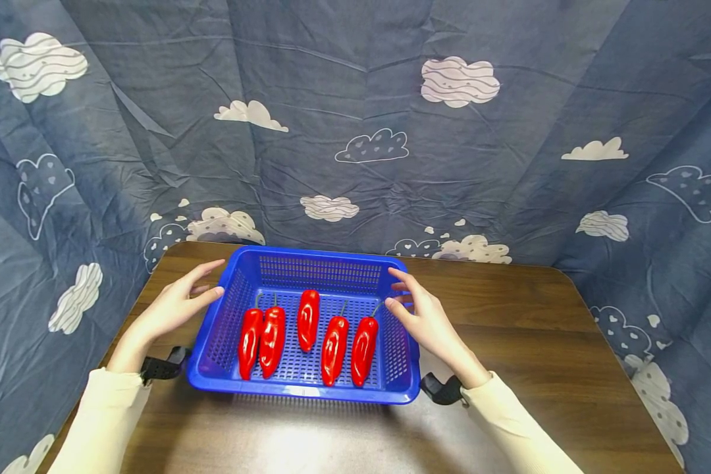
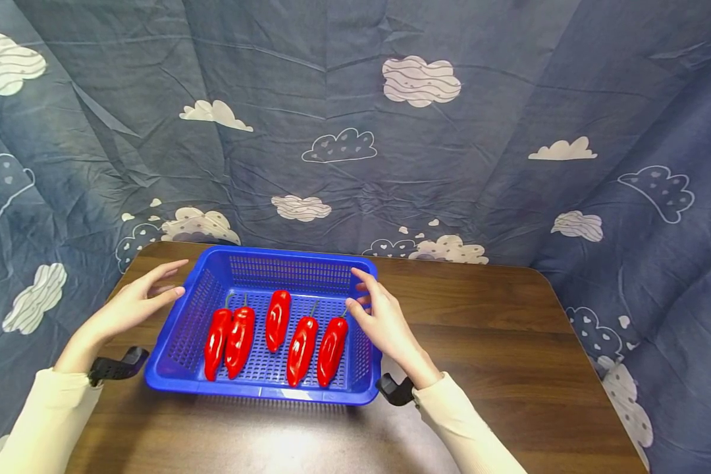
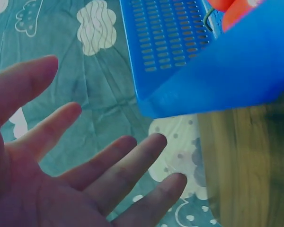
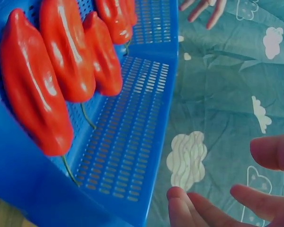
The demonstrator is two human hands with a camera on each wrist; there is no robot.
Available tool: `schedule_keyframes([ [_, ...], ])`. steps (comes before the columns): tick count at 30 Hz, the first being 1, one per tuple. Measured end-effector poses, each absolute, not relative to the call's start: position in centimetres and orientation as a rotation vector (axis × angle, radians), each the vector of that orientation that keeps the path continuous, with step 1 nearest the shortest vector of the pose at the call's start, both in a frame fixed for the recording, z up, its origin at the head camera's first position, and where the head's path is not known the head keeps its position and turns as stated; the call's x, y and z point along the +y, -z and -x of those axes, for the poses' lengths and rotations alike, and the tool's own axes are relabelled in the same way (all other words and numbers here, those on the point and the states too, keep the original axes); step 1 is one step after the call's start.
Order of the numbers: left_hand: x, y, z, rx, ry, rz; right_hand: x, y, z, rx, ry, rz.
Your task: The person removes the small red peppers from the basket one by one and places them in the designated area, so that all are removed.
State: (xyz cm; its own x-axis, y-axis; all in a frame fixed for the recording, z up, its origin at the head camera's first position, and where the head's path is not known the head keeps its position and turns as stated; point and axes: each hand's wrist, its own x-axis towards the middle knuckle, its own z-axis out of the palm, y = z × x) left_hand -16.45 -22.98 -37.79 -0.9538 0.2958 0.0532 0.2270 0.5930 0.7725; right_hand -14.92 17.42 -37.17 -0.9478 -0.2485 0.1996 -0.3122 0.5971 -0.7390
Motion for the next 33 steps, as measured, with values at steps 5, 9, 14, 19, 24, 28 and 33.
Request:
schedule_keyframes([
  [5,-23.5,38.3,16.6,2.641,-1.383,-0.477,17.1,37.2,15.0,-2.750,-1.336,-0.459],
  [9,-23.8,38.9,16.8,2.584,-1.425,-0.497,17.0,37.3,15.0,-2.757,-1.377,-0.442],
  [14,-24.2,39.9,17.2,2.517,-1.472,-0.537,16.7,37.6,14.9,-2.763,-1.413,-0.428],
  [19,-24.3,40.8,17.4,2.422,-1.530,-0.555,16.5,37.8,14.8,-2.780,-1.431,-0.410],
  [24,-24.5,41.6,17.6,2.335,-1.575,-0.510,15.8,37.0,14.4,-2.783,-1.516,-0.386],
  [28,-24.7,42.3,17.9,2.258,-1.622,-0.477,15.5,37.2,14.4,-2.792,-1.590,-0.357],
  [33,-24.5,42.9,18.2,2.197,-1.661,-0.466,15.5,38.5,14.8,-2.780,-1.665,-0.340],
])
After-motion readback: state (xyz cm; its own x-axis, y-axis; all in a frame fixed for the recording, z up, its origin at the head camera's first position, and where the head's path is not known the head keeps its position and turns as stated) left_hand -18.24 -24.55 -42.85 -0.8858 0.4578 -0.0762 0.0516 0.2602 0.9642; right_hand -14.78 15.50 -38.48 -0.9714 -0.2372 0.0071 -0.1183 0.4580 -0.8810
